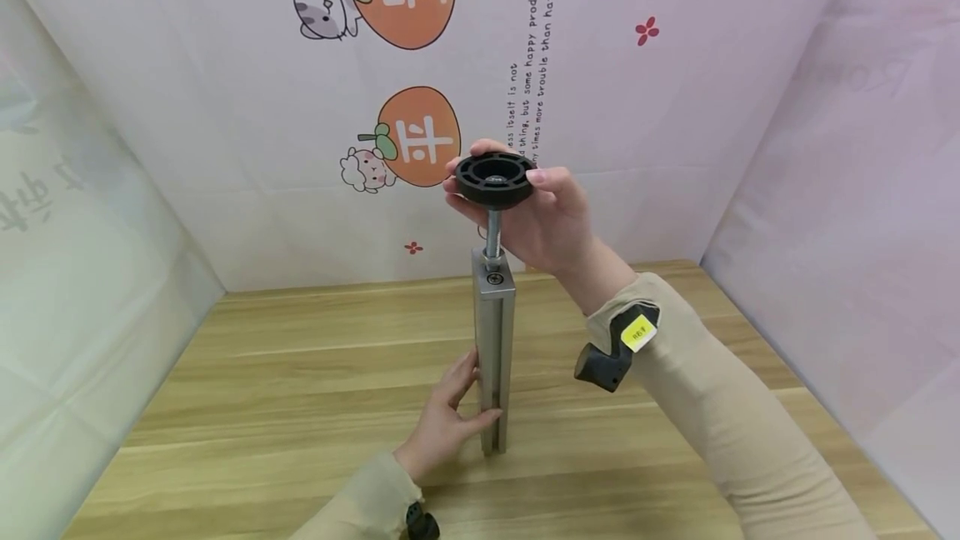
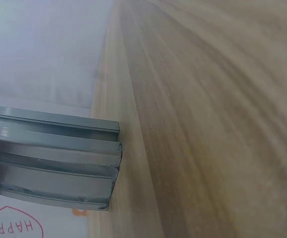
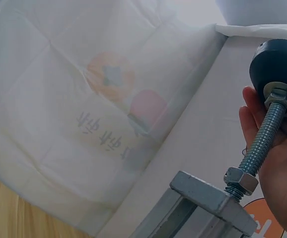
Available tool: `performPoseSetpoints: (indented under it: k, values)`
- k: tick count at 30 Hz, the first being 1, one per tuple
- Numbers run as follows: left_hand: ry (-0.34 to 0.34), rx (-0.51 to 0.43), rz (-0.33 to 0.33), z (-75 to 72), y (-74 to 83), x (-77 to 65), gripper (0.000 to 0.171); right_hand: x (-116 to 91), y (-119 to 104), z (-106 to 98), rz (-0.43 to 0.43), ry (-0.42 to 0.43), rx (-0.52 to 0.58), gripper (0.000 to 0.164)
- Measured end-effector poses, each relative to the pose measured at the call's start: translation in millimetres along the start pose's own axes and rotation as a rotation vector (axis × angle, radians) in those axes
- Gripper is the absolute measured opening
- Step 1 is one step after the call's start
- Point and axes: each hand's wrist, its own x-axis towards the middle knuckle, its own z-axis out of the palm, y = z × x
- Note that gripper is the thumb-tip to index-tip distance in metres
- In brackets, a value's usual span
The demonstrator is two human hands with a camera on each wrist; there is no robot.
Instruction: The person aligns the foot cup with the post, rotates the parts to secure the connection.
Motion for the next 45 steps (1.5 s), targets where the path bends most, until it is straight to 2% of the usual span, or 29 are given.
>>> performPoseSetpoints:
  k: [9, 17, 26, 30, 35, 45]
  values:
    - [-0.004, -0.011, 0.052, 1.5, -2.9, 0.3, 0.089, -4, -2, -1, -0.046, 0.049, -0.146, 0.036]
    - [0.004, 0.008, 0.047, 0.7, -1.5, -0.4, 0.088, -6, 2, 5, -0.144, 0.219, -0.278, 0.036]
    - [0.004, 0.005, 0.045, 0.6, -6.1, -2.3, 0.088, -11, 4, 10, -0.187, 0.336, -0.408, 0.03]
    - [0.003, 0.008, 0.051, 0.5, -5.8, -2.0, 0.089, -12, 3, 15, -0.19, 0.419, -0.513, 0.027]
    - [-0.003, 0.019, 0.071, 0.9, -5.4, -0.8, 0.089, -10, 1, 23, -0.18, 0.521, -0.584, 0.028]
    - [0.0, 0.029, 0.084, 0.4, -6.1, 1.7, 0.089, -5, 0, 37, -0.138, 0.645, -0.762, 0.034]
